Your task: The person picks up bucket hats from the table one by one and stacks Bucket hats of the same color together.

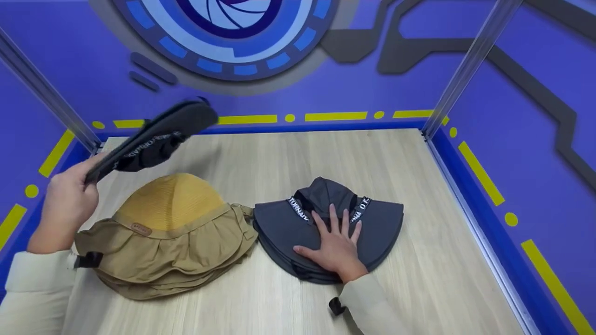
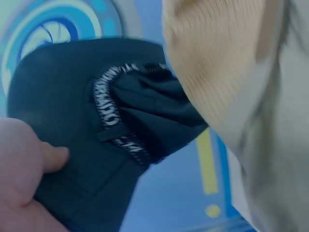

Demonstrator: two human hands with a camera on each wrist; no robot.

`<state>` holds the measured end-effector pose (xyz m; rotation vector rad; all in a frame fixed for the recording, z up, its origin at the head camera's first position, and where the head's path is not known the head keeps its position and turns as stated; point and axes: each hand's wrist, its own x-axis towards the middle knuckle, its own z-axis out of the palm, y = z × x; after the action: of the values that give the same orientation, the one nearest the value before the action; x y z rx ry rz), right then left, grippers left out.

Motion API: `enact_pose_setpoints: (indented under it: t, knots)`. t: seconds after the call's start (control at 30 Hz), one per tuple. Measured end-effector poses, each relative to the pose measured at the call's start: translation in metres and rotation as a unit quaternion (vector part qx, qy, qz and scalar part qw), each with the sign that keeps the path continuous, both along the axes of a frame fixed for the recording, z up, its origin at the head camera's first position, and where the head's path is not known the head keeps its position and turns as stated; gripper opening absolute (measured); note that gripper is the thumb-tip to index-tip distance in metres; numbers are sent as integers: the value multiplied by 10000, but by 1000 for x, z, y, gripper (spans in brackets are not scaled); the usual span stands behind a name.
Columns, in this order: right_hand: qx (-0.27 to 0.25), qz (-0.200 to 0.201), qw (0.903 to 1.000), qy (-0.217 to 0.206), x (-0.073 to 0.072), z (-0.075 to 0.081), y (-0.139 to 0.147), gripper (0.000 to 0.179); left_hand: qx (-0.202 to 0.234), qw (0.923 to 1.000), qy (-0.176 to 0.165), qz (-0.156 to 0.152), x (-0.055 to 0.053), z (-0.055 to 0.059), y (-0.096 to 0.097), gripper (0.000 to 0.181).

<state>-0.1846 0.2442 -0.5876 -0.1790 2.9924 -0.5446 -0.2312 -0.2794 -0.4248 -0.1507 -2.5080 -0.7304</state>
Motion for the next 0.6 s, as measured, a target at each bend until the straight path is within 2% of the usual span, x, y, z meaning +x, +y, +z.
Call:
enact_pose_setpoints:
  t: [0.1,0.23,0.33,0.5,0.6]
  knots:
    - [-15,30,10000,5,-1,0,1,105,14,9972,691,-277,8,4,23,57]
    - [-57,87,9999,-29,-1,0,1,100,-200,9922,1063,-627,18,11,50,66]
    - [-177,190,9996,-88,-2,3,3,96,-442,9857,1364,-881,24,11,68,74]
    - [-626,249,9977,-30,-5,18,9,86,-512,9724,1852,-1322,31,5,93,62]
    - [-1276,103,9917,117,-6,32,12,74,-418,9634,2112,-1598,36,1,105,55]
